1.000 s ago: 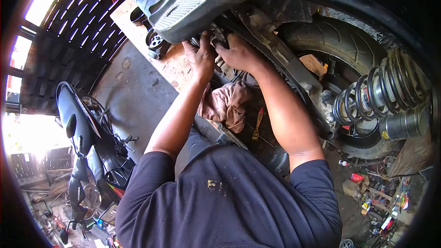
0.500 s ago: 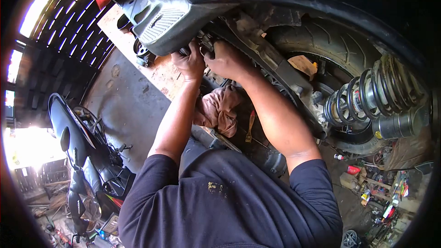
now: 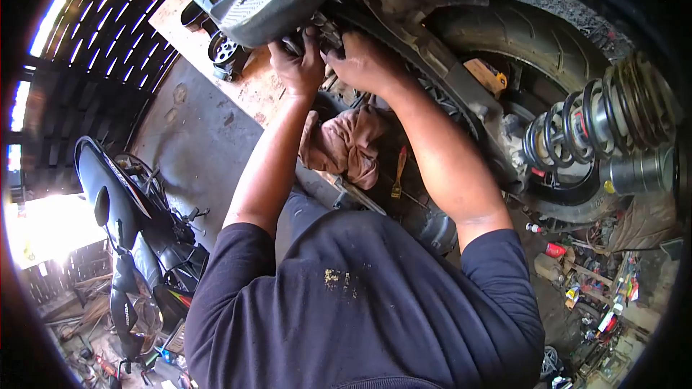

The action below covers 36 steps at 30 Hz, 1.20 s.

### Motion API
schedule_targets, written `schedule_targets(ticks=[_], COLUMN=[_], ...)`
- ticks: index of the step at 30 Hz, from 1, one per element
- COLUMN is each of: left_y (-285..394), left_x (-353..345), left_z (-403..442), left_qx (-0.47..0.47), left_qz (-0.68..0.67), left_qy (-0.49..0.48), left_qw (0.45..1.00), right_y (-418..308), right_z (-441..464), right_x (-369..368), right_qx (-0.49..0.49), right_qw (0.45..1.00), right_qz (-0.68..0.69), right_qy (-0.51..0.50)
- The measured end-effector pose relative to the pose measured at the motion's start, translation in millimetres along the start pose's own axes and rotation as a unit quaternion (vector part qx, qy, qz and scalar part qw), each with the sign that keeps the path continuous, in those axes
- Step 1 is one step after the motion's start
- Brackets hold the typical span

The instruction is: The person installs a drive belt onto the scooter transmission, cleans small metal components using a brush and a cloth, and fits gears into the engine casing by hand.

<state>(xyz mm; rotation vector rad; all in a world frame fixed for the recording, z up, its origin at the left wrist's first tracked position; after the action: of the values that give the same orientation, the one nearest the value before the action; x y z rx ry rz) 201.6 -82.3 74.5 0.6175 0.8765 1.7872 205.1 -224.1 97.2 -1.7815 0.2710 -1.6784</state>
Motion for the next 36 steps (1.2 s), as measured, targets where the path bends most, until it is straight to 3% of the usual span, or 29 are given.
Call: schedule_targets(ticks=[4,5,6,7,8,9,10,11,14,16,17,18,21,22,23,24,27,30,32,36], left_y=[-4.2,-4.8,-24.8,-50.3,-49.1,-44.3,-47.1,-58.6,-37.0,-48.8,-39.1,-27.2,-36.8,-31.6,-29.5,-29.1,-37.3,-48.6,-31.6,-32.2], left_x=[-0.2,3.1,6.9,4.1,2.6,3.8,4.1,3.5,3.9,5.4,8.4,8.6,3.5,-0.7,-1.5,-1.9,0.7,2.2,5.2,7.3], left_z=[-1.2,-3.5,-10.9,-12.9,-7.5,-5.9,-4.3,-6.8,-10.1,-9.8,-9.4,-8.5,-6.5,-5.8,-5.2,-4.4,-3.1,1.8,16.4,28.3], left_qx=[0.023,0.003,0.094,-0.004,0.085,0.063,0.001,0.06,0.102,0.061,-0.073,-0.093,-0.025,0.046,0.047,0.05,0.069,0.099,0.036,0.094], left_qz=[-0.01,0.057,0.026,0.17,-0.066,-0.067,-0.022,-0.022,-0.053,-0.071,0.026,0.039,-0.094,-0.164,-0.168,-0.172,-0.233,-0.249,-0.156,-0.144], left_qy=[-0.062,-0.071,-0.093,-0.169,-0.172,-0.159,-0.173,-0.229,-0.203,-0.237,-0.259,-0.257,-0.29,-0.316,-0.321,-0.327,-0.338,-0.387,-0.42,-0.439], left_qw=[0.998,0.996,0.991,0.971,0.979,0.983,0.985,0.971,0.972,0.967,0.963,0.961,0.952,0.933,0.931,0.928,0.909,0.882,0.893,0.882], right_y=[-13.2,-19.1,-19.9,-20.9,-31.3,-42.8,-55.7,-67.4,-72.6,-44.5,-29.0,-4.1,50.9,67.1,81.0,85.7,101.2,104.8,95.2,82.2], right_z=[-16.1,-23.4,-31.7,-40.3,-53.5,-71.9,-93.1,-113.3,-172.2,-204.1,-221.1,-240.6,-306.5,-331.0,-352.4,-365.7,-374.1,-349.5,-326.0,-279.6], right_x=[7.4,11.4,13.5,7.9,15.4,20.7,12.3,19.6,3.6,-19.8,-22.7,-33.3,-34.2,-35.5,-39.1,-33.9,-34.5,-45.7,-51.1,-54.6], right_qx=[-0.003,-0.028,-0.056,-0.049,-0.066,-0.076,-0.002,0.075,0.174,0.102,0.062,-0.044,-0.289,-0.379,-0.445,-0.496,-0.501,-0.526,-0.564,-0.482], right_qw=[0.999,0.999,0.996,0.995,0.993,0.993,0.999,0.988,0.966,0.975,0.973,0.974,0.921,0.89,0.849,0.823,0.812,0.825,0.809,0.853], right_qz=[0.011,-0.019,-0.049,-0.054,-0.073,-0.047,-0.037,-0.064,0.014,0.029,0.021,0.005,0.055,0.002,0.069,0.043,0.041,0.035,0.081,0.094], right_qy=[-0.034,-0.039,-0.041,-0.069,-0.072,-0.078,0.012,0.118,0.19,0.197,0.22,0.221,0.256,0.252,0.277,0.275,0.297,0.206,0.143,0.173])
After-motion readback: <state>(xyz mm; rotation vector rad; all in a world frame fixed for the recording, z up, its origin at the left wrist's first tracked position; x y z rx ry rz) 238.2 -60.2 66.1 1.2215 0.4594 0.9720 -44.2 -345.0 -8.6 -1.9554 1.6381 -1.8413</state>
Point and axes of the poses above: each hand's wrist, its own z-axis towards the middle knuckle, its own x-axis out of the back of the hand, y = z × x, the point moved 9 cm from there along z, towards the middle knuckle, and after that the axes turned 10 degrees about -y, right-handed, at the moved point
